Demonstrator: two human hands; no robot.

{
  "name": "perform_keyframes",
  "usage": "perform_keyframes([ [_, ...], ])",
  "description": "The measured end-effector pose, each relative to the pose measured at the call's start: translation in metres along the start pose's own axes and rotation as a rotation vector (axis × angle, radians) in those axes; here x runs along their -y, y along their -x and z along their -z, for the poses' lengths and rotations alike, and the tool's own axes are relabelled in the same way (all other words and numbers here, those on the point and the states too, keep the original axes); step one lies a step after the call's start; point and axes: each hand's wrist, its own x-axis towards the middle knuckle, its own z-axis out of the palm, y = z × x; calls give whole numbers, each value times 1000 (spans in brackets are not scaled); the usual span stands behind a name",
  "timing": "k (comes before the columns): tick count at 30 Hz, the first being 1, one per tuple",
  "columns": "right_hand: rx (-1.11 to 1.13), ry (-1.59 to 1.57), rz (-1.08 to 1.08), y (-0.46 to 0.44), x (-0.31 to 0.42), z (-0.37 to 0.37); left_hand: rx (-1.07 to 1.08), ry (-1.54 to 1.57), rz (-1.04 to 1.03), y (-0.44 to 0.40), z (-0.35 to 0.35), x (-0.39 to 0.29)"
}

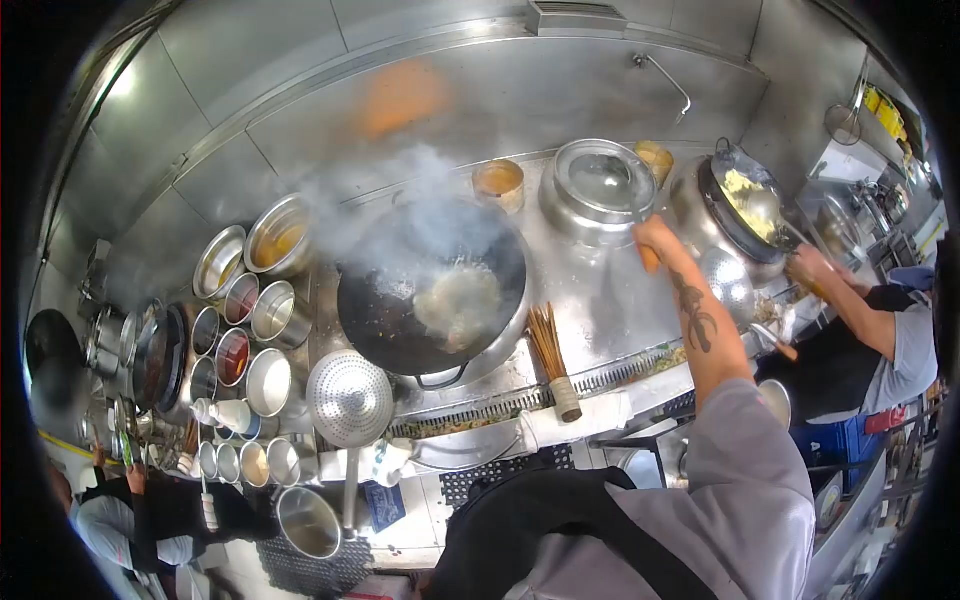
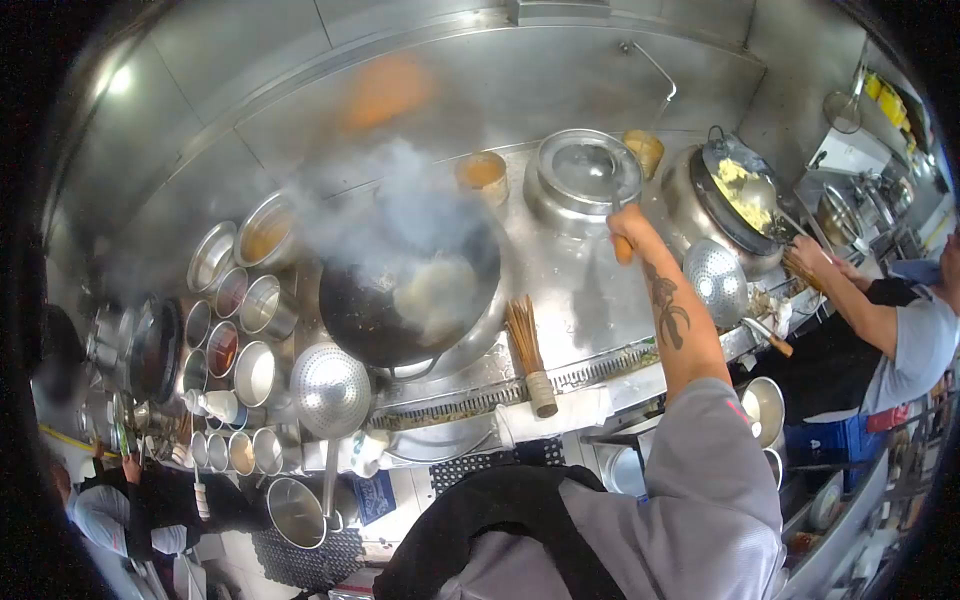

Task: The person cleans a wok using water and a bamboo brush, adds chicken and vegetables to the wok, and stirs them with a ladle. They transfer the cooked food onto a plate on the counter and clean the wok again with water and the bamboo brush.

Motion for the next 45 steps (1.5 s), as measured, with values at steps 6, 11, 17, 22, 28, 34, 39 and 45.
perform_keyframes([
  [6,609,-1556,-372,-31,-16,24,-422,-149,-456,17,30,-17],
  [11,690,-1510,-287,39,14,46,-880,195,-860,63,159,-235],
  [17,846,-1560,-172,149,41,26,-949,-238,-982,19,221,-359],
  [22,1123,-1727,-227,224,42,-42,-993,-203,-1133,-36,234,-365],
  [28,1188,-1631,-478,238,59,-135,-895,-118,-1131,-26,224,-380],
  [34,1151,-1283,-419,223,105,-180,-811,-164,-1038,-47,228,-369],
  [39,896,-973,-166,222,140,-187,-860,-93,-1097,-47,225,-365],
  [45,658,-800,-9,232,157,-170,-859,-171,-1068,-47,225,-373],
])
